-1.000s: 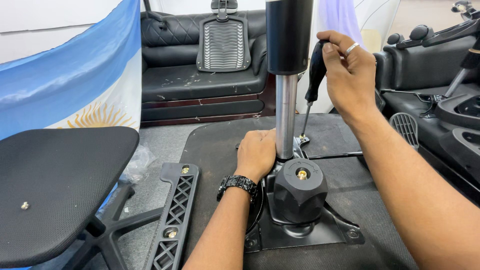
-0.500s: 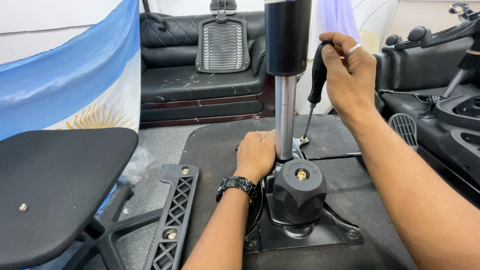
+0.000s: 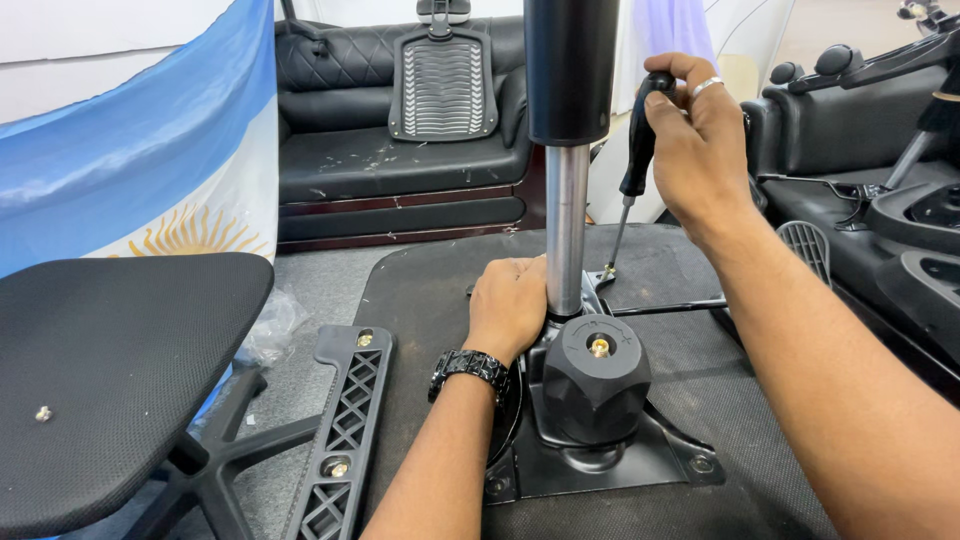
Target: The person uses a screwdriver to tighten screws on the base of an office chair, securing the gas lift cylinder to the chair's mounting plate. The person holds the cylinder steady with one hand while turning the screwdriver with the other.
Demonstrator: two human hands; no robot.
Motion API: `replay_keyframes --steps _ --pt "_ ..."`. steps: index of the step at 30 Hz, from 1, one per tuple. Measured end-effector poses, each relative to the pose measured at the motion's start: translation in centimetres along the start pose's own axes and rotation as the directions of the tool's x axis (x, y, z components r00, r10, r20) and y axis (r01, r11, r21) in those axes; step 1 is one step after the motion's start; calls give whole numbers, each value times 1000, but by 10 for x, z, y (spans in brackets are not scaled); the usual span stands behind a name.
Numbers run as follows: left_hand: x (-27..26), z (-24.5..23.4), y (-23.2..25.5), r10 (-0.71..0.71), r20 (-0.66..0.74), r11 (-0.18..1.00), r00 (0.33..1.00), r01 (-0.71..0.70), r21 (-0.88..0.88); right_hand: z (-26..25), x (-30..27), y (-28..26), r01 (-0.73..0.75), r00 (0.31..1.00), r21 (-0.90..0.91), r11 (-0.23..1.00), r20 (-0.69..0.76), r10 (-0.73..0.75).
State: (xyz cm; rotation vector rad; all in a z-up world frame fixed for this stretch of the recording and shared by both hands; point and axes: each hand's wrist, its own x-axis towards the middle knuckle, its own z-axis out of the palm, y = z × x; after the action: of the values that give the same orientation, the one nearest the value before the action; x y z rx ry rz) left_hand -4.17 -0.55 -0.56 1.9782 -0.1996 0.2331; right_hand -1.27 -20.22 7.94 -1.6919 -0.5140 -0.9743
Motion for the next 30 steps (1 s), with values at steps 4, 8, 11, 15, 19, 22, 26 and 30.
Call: replay_keyframes --steps 4,8,11,15,19,22,26,30 --pt "0 0 -1 0 -9 1000 1000 0 -7 4 -3 1 79 995 -72 994 -50 -83" --pt "1 1 -2 -8 -5 1000 1000 8 5 5 -2 2 157 985 -151 976 -47 -166" --pt "2 1 -3 0 -18 1000 1000 0 2 3 -2 4 119 993 -68 991 -18 -121" --pt "2 2 -3 11 -29 1000 1000 -11 -5 7 -1 4 59 996 208 976 53 -71" --pt "2 1 -2 3 -22 1000 1000 -3 8 11 -4 -1 106 994 5 994 -17 -106" --pt "1 0 0 -8 -15 1000 1000 8 9 8 -4 -5 294 949 -275 915 -33 -314" --pt "0 0 1 -16 -9 1000 1000 16 10 1 -1 -9 158 985 -227 961 -26 -168" --pt "0 0 1 -18 -4 1000 1000 18 4 3 -2 -13 59 997 -132 989 -49 -66"
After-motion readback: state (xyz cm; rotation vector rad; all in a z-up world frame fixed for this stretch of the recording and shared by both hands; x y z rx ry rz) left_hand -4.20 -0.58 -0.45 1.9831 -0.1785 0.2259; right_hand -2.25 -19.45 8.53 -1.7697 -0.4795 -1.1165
